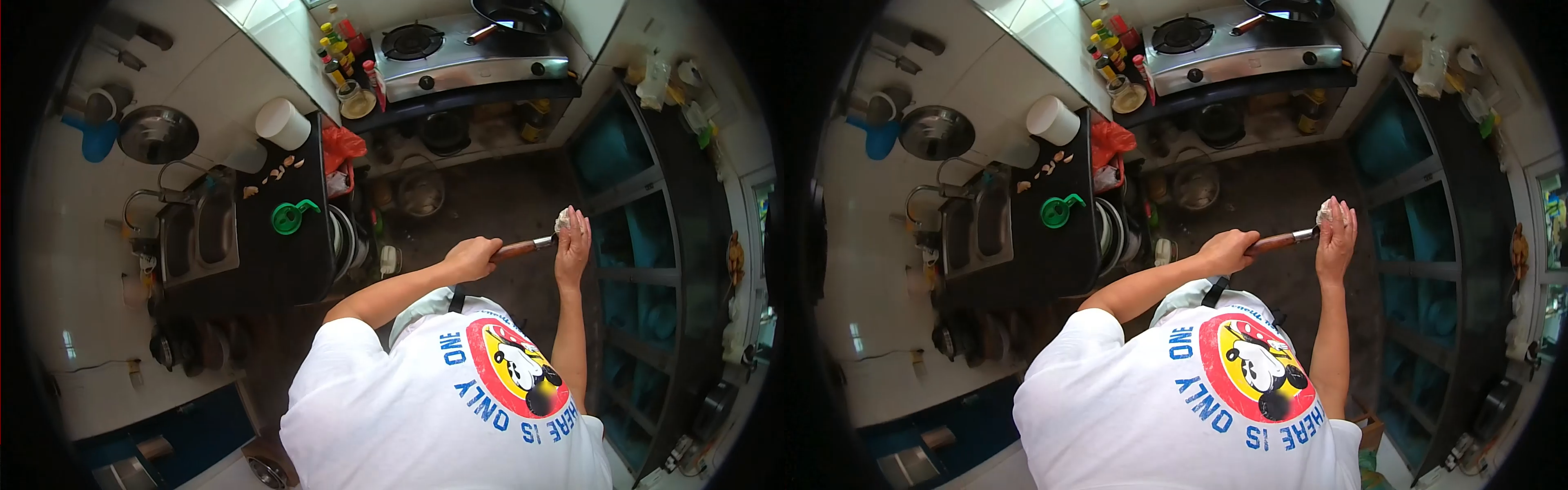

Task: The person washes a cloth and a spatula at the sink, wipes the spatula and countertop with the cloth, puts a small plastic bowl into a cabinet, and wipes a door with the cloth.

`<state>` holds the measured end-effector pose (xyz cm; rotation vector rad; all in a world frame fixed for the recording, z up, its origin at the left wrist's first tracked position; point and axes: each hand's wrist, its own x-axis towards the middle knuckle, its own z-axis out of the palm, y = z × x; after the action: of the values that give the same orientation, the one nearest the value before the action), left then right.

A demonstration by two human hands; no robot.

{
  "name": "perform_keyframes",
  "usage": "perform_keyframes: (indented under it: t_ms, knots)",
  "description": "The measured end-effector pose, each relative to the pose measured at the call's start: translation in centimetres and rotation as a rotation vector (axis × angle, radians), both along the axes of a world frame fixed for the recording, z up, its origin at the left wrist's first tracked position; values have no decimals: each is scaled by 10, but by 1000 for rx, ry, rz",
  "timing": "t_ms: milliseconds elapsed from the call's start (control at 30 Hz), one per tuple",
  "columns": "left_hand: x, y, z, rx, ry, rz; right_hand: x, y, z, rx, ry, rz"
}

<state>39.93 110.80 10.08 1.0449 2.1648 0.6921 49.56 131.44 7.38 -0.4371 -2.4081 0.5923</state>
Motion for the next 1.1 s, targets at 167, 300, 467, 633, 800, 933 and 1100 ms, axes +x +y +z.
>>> perform_keyframes:
  t_ms: [167, 300, 467, 633, 800, 933, 1100]
  knots:
    - [-18, -18, -3, 11, 52, 26, -31, 15, -20, -341, 58, 45]
    - [-27, -32, -9, 32, 76, 30, -45, 40, -38, -632, 11, 33]
    - [-45, -53, -14, 198, -7, 62, -37, 78, -86, -1368, 83, -204]
    - [-61, -56, -16, 366, -197, 119, -42, 29, -29, -2083, 267, 110]
    - [-77, -61, -11, 402, -232, 89, -51, 5, -5, -1999, 308, 332]
    - [-89, -65, -22, 394, -245, 33, -66, -25, 21, -2308, 344, 150]
    - [-103, -71, -15, 219, -702, 218, -86, -40, 5, -2403, 386, 252]
